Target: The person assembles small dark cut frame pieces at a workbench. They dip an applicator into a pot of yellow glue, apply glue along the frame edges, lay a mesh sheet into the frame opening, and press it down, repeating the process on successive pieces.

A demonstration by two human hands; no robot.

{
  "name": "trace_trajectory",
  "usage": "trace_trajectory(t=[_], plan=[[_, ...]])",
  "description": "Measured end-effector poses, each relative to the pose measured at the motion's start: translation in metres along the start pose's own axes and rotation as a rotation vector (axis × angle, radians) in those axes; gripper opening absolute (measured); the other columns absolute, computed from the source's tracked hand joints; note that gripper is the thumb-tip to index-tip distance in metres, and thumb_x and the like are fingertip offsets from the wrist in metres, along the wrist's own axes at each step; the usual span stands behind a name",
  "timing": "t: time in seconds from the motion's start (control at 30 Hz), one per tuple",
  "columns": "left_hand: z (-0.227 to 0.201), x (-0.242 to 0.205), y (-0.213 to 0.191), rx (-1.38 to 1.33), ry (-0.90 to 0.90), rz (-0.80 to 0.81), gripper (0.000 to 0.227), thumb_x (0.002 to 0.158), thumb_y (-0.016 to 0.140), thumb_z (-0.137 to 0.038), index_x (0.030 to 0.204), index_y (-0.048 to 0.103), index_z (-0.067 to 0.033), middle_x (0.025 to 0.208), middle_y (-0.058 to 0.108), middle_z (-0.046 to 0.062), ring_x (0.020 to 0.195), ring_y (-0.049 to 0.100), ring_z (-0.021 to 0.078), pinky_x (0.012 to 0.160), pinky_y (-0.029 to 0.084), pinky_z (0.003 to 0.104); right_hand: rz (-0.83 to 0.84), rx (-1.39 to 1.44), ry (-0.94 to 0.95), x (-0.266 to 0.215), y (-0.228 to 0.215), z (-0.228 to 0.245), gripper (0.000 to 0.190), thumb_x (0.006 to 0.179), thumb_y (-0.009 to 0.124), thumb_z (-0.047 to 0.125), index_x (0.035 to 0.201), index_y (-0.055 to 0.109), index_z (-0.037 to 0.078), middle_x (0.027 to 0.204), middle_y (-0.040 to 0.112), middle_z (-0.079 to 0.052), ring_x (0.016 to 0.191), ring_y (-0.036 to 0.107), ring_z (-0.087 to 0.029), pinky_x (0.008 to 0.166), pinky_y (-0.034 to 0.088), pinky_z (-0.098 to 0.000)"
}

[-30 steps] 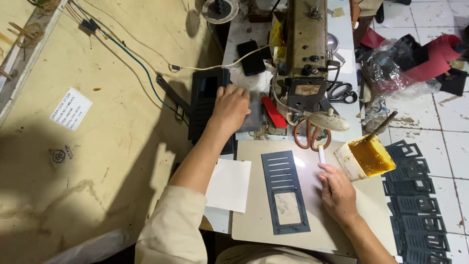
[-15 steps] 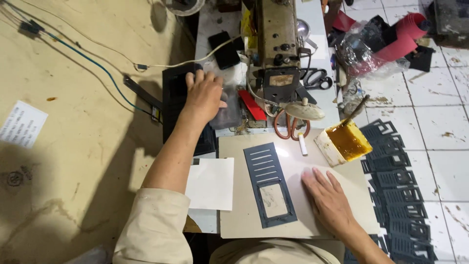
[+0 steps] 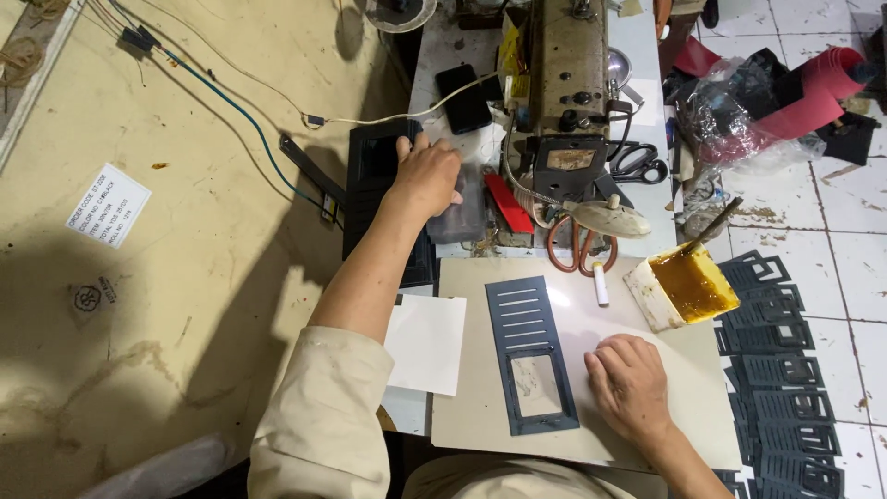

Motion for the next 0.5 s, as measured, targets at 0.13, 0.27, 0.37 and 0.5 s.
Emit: trace_trajectory(t=[0.13, 0.27, 0.37, 0.5], plan=[[-0.001, 0.005, -0.006, 0.001, 0.008, -0.003, 0.065, 0.061, 0.095, -0.031, 0.116, 0.070, -0.0066, 0.124, 0.064, 0.009, 0.126, 0.047, 0.0346, 0.101, 0.031, 0.055, 0.034, 0.014, -0.012, 0.010, 0.004, 0.008, 0.008, 0.088, 0.069, 0.013, 0.092, 0.068, 0.006, 0.097, 0.067, -0.007, 0.098, 0.062, -0.027, 0.087, 0.045, -0.0407], [-0.001, 0.008, -0.010, -0.022, 0.018, -0.028, 0.074, 0.056, 0.098, -0.027, 0.119, 0.067, -0.0062, 0.124, 0.063, 0.010, 0.125, 0.047, 0.0342, 0.099, 0.032, 0.054, 0.038, 0.030, -0.105, 0.016, 0.007, 0.018, 0.017, 0.085, 0.069, 0.012, 0.101, 0.069, 0.006, 0.103, 0.068, -0.008, 0.103, 0.062, -0.029, 0.090, 0.046, -0.0421], [-0.003, 0.007, -0.014, -0.014, 0.014, 0.050, 0.065, 0.060, 0.097, -0.030, 0.115, 0.070, -0.0088, 0.126, 0.063, 0.008, 0.127, 0.047, 0.0318, 0.103, 0.032, 0.052, 0.047, 0.033, -0.119, 0.016, 0.007, 0.022, 0.020, 0.086, 0.069, 0.012, 0.105, 0.069, 0.006, 0.107, 0.068, -0.008, 0.105, 0.062, -0.030, 0.092, 0.046, -0.0424], [0.002, 0.017, 0.001, -0.015, -0.015, 0.125, 0.075, 0.061, 0.097, -0.035, 0.121, 0.065, -0.0025, 0.125, 0.064, 0.012, 0.125, 0.051, 0.0310, 0.102, 0.036, 0.050, 0.067, 0.038, -0.122, 0.017, 0.008, 0.022, 0.022, 0.086, 0.069, 0.012, 0.107, 0.068, 0.006, 0.110, 0.068, -0.008, 0.106, 0.062, -0.029, 0.092, 0.046, -0.0420]])
Point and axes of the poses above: each hand's wrist, its own x-axis towards the middle knuckle, its own y-axis out of the palm, z = x × y, the point moved 3 cm from there along x, towards the middle knuckle
